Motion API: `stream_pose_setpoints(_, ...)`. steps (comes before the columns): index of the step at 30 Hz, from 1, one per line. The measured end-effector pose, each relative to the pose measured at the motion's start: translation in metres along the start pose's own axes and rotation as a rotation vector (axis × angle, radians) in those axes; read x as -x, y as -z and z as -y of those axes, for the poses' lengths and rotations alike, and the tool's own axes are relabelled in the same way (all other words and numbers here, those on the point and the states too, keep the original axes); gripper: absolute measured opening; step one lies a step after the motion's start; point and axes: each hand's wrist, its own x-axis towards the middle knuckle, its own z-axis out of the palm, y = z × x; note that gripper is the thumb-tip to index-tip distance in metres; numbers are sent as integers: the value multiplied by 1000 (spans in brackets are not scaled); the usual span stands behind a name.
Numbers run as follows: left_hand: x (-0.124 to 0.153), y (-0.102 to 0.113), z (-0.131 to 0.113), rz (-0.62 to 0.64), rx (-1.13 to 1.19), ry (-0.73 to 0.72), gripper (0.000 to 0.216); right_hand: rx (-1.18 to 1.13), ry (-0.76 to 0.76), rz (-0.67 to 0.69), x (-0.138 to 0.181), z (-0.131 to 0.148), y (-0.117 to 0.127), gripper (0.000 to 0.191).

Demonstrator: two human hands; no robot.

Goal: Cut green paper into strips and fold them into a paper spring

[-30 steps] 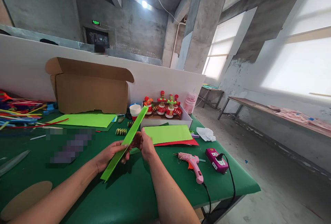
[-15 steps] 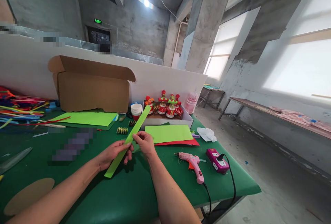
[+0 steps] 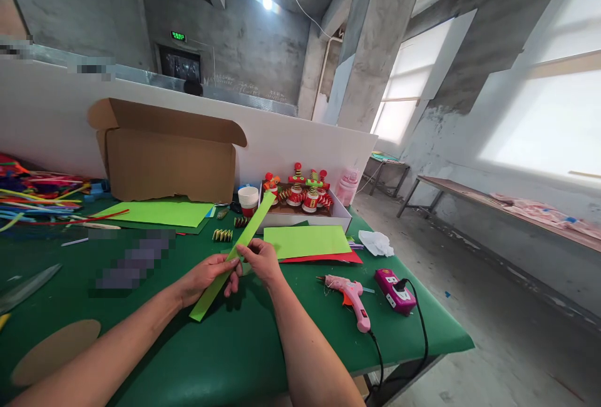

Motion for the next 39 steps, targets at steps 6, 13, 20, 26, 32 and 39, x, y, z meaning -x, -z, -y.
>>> stream_pose_setpoints(6,-1,3,-2,-46,27,-35,53,-74,1,-120,-2,4,5,18)
stream_pose_setpoints(13,-1,2,-4,-48,37,-26,53,-166,-68,-156,-1,5,5,19)
stream_pose_setpoints(20,1,1,-5,-44,41,-19,54,-217,-94,-148,-4,-1,5,40)
stream_pose_setpoints(26,3,-1,-5,-15,44,-17,53,-199,-167,18,0,2,-1,47)
stream_pose_setpoints(32,4,-2,-7,0,60,-21,52,-296,-191,-12,2,3,-1,58)
stream_pose_setpoints(39,4,-1,-5,7,63,-19,51,-316,-212,-86,2,6,-3,62)
